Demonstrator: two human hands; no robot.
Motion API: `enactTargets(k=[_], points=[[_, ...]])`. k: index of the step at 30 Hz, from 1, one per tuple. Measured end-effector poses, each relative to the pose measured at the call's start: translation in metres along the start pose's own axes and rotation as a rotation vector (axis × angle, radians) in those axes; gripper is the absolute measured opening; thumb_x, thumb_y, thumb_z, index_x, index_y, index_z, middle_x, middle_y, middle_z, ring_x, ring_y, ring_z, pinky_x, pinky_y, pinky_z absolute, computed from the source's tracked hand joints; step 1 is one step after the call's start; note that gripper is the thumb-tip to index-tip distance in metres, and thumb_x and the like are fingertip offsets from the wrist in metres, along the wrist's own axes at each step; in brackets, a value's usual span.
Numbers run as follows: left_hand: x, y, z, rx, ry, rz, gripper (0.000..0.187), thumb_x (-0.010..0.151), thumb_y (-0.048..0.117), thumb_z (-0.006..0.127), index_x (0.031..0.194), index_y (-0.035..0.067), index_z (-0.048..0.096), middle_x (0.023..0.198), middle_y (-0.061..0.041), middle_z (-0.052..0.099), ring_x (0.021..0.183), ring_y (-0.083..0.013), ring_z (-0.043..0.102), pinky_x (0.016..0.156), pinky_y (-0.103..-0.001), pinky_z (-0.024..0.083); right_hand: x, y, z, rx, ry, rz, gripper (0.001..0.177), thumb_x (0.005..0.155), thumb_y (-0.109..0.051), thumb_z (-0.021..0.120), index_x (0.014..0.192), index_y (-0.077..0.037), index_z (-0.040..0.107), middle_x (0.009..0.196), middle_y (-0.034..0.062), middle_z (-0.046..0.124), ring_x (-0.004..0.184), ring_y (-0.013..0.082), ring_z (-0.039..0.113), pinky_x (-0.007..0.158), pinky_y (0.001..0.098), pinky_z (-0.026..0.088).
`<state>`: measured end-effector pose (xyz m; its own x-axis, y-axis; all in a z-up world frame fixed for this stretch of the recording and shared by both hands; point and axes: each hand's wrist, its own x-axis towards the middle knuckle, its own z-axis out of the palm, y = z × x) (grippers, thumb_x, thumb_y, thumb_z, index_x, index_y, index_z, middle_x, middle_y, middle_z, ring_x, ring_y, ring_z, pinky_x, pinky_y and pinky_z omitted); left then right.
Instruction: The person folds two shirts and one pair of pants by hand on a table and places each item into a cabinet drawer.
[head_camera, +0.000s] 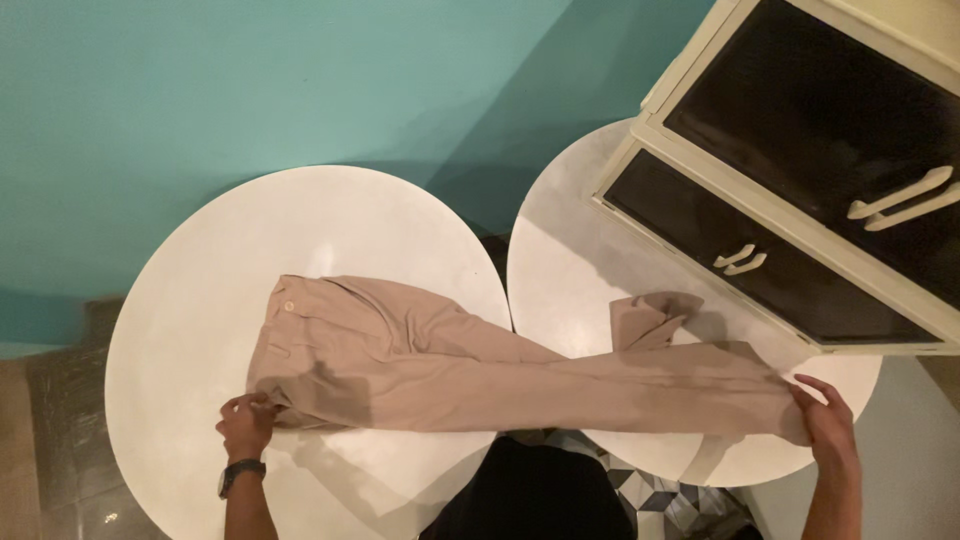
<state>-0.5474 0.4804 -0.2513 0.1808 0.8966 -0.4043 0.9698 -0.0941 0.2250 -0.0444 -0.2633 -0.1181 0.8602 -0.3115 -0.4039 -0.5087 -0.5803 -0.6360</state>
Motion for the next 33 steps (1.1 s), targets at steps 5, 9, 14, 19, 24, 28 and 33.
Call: enactTargets(k=[5, 9, 14, 19, 24, 28, 33], points=[[0.003, -0.018, -0.007, -0.096, -0.019, 0.088, 0.043, 0.089, 0.033, 0.069, 0.130, 0.020, 0.070, 0.132, -0.015, 0.064, 0.123, -0.0407, 0.057, 0.102, -0.052, 0.049, 0.006, -0.011, -0.010, -0.213, -0.278, 0.121, 0.037, 0.107, -0.013, 0.050, 0.141, -0.014, 0.066, 0.127, 0.0320, 0.068, 0.104, 0.0394, 0.067, 0.092, 0.0511, 0.055], [0.011, -0.049, -0.037, -0.362, -0.032, 0.210, 0.050, 0.088, 0.028, 0.064, 0.135, 0.012, 0.067, 0.112, -0.019, 0.078, 0.110, -0.0329, 0.073, 0.101, -0.043, 0.054, -0.005, -0.009, -0.033, -0.299, -0.294, 0.074, 0.036, 0.106, -0.015, 0.049, 0.137, -0.014, 0.068, 0.135, 0.0230, 0.068, 0.112, 0.0392, 0.067, 0.103, 0.0536, 0.049], [0.010, -0.050, -0.047, -0.267, -0.027, 0.147, 0.048, 0.092, 0.030, 0.070, 0.133, 0.006, 0.071, 0.122, -0.020, 0.074, 0.118, -0.0343, 0.068, 0.105, -0.046, 0.049, 0.002, -0.016, -0.020, -0.305, -0.194, -0.034, 0.035, 0.105, -0.019, 0.054, 0.137, -0.018, 0.069, 0.140, 0.0204, 0.065, 0.119, 0.0392, 0.064, 0.108, 0.0580, 0.048], [0.026, -0.002, -0.024, -0.262, -0.014, 0.090, 0.050, 0.095, 0.032, 0.061, 0.144, 0.020, 0.057, 0.110, -0.011, 0.075, 0.110, -0.0344, 0.065, 0.107, -0.063, 0.029, 0.034, -0.032, 0.053, -0.246, -0.275, -0.204, 0.067, 0.087, -0.013, 0.059, 0.153, -0.021, 0.051, 0.131, 0.0243, 0.063, 0.119, 0.0367, 0.062, 0.098, 0.0530, 0.053], [0.051, 0.032, -0.009, -0.157, 0.033, 0.214, 0.045, 0.098, 0.029, 0.062, 0.142, 0.017, 0.060, 0.097, -0.014, 0.077, 0.105, -0.0345, 0.069, 0.101, -0.056, 0.047, 0.058, -0.055, 0.132, -0.330, -0.305, -0.432, 0.066, 0.086, -0.013, 0.056, 0.152, -0.018, 0.058, 0.110, 0.0259, 0.075, 0.098, 0.0374, 0.070, 0.088, 0.0454, 0.057], [0.062, 0.047, -0.009, -0.146, 0.104, 0.272, 0.047, 0.099, 0.037, 0.062, 0.137, 0.010, 0.064, 0.100, -0.020, 0.073, 0.103, -0.0381, 0.069, 0.096, -0.051, 0.054, 0.062, -0.063, 0.187, -0.372, -0.358, -0.464, 0.054, 0.089, -0.015, 0.058, 0.143, -0.018, 0.064, 0.107, 0.0241, 0.076, 0.093, 0.0379, 0.069, 0.083, 0.0477, 0.056], [0.068, 0.065, -0.018, 0.063, -0.075, -0.023, 0.073, 0.085, 0.057, 0.074, 0.133, 0.002, 0.064, 0.120, -0.029, 0.065, 0.110, -0.0485, 0.062, 0.088, -0.056, 0.051, 0.057, -0.059, 0.209, -0.431, -0.385, -0.450, 0.040, 0.093, -0.019, 0.060, 0.132, -0.018, 0.070, 0.102, 0.0218, 0.077, 0.087, 0.0385, 0.068, 0.077, 0.0504, 0.055]])
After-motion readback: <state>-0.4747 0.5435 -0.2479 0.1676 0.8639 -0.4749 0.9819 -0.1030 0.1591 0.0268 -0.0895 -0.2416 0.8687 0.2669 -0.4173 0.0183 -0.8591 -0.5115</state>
